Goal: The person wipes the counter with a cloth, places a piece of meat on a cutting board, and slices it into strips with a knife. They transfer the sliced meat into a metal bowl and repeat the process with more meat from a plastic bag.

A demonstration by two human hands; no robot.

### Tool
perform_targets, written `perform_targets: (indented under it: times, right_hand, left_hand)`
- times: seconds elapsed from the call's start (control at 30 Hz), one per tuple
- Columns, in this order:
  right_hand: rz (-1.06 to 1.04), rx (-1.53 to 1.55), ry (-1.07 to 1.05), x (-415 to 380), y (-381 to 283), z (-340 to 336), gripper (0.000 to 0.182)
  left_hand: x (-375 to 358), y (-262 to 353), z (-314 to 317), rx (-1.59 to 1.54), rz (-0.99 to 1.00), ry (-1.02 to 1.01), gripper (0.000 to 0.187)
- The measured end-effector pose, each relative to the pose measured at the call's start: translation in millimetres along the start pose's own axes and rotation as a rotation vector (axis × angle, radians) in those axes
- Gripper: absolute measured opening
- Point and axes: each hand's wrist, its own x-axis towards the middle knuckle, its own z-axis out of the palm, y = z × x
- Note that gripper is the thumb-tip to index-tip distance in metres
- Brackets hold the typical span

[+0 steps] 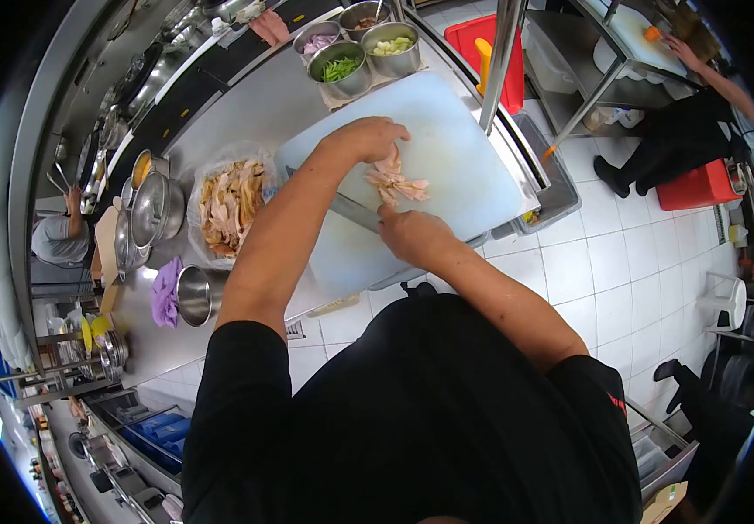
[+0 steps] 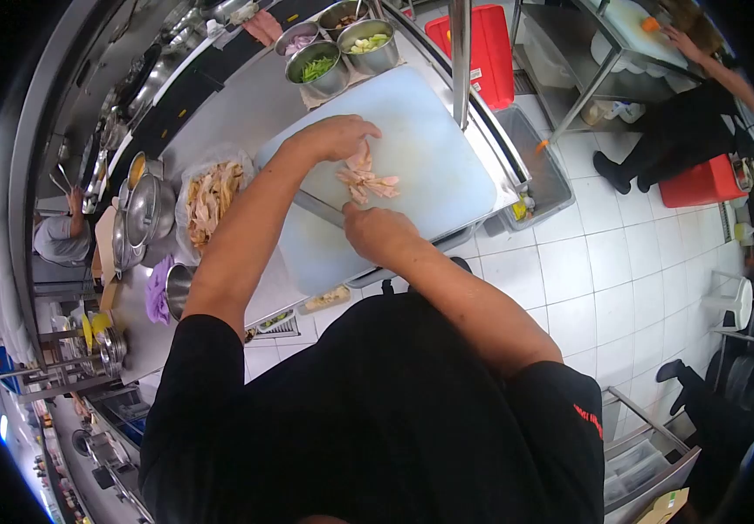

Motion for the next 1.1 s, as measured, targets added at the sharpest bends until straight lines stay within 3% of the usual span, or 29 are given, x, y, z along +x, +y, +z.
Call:
perform_targets:
  times: [0.13, 0.33, 0.53, 0.63, 0.73, 0.83, 0.93, 1.03, 1.1]
  right_hand:
    - [-0.035, 0.005, 0.014, -1, 0, -1, 0.021]
    - [-0.099, -0.055, 0.015, -3, -3, -1, 0.021]
    - [-0.042, -0.046, 0.008, -4, 6, -10, 0.026]
    - [-0.015, -0.048, 0.097, -8, 32, -9, 0.032]
    - [0.073, 0.030, 0.214, -13, 54, -21, 0.034]
    - [0.131, 0.069, 0.263, -11, 59, -30, 0.034]
    - [0.100, -0.002, 0.304, -10, 63, -27, 0.032]
    - [0.090, -0.055, 0.319, -18, 55, -25, 0.031]
    - [0.060, -0.079, 0.319, -24, 48, -31, 0.030]
  left_hand:
    - [-7, -1, 0, -0.033, -0.132, -0.056, 0.035]
    - [-19, -2, 3, -0.198, -0.114, -0.016, 0.026]
    - [-71, -5, -31, -0.784, -0.035, 0.277, 0.026]
    - [-123, 11, -46, -0.932, -0.140, 0.348, 0.024]
    - [-129, -6, -1, -0.939, -0.019, 0.234, 0.024]
    - [-111, -4, 44, -0.630, -0.099, 0.140, 0.022]
    - [-104, -4, 76, -0.507, -0.081, 0.395, 0.022]
    - [-120, 0, 79, -0.660, -0.307, 0.528, 0.030]
    - [-146, 6, 82, -0.601, -0.306, 0.579, 0.035]
